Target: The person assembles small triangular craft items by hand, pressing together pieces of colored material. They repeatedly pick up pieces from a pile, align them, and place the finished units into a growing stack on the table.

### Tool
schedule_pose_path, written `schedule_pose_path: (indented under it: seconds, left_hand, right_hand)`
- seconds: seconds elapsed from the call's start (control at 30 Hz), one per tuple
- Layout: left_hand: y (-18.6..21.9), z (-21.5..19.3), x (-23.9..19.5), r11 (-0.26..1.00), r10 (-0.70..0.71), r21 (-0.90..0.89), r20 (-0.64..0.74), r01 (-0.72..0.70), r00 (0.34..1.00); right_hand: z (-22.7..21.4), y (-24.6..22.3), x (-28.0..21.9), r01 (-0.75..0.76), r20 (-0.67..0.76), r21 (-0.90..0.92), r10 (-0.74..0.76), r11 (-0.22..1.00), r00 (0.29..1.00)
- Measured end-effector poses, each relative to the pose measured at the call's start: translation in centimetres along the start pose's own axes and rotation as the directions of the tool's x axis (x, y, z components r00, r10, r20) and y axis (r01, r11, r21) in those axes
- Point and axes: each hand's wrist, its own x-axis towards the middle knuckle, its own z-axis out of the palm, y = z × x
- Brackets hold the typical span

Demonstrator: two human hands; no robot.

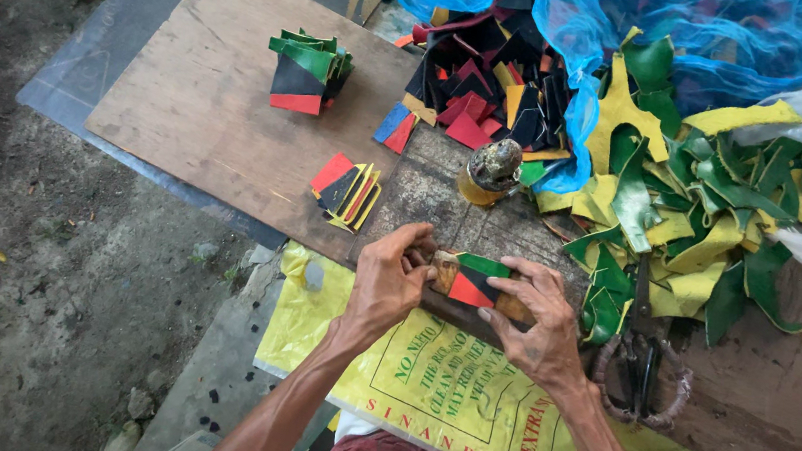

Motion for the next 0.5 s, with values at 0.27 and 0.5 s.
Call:
schedule_pose_path:
  seconds: [0.27, 0.5]
  left_hand:
    - [0.7, -0.5, 0.3, 0.998, -0.052, -0.033, 0.051, 0.054, 0.997]
    - [1.0, -0.1, -0.8, 0.996, 0.054, 0.074, 0.013, -0.055, 0.998]
  right_hand:
    - [-1.3, 1.2, 0.4, -0.010, 0.138, 0.066, 0.001, 0.998, 0.990]
    - [0.0, -0.1, 0.4, 0.077, 0.048, -0.119, -0.072, 0.990, 0.996]
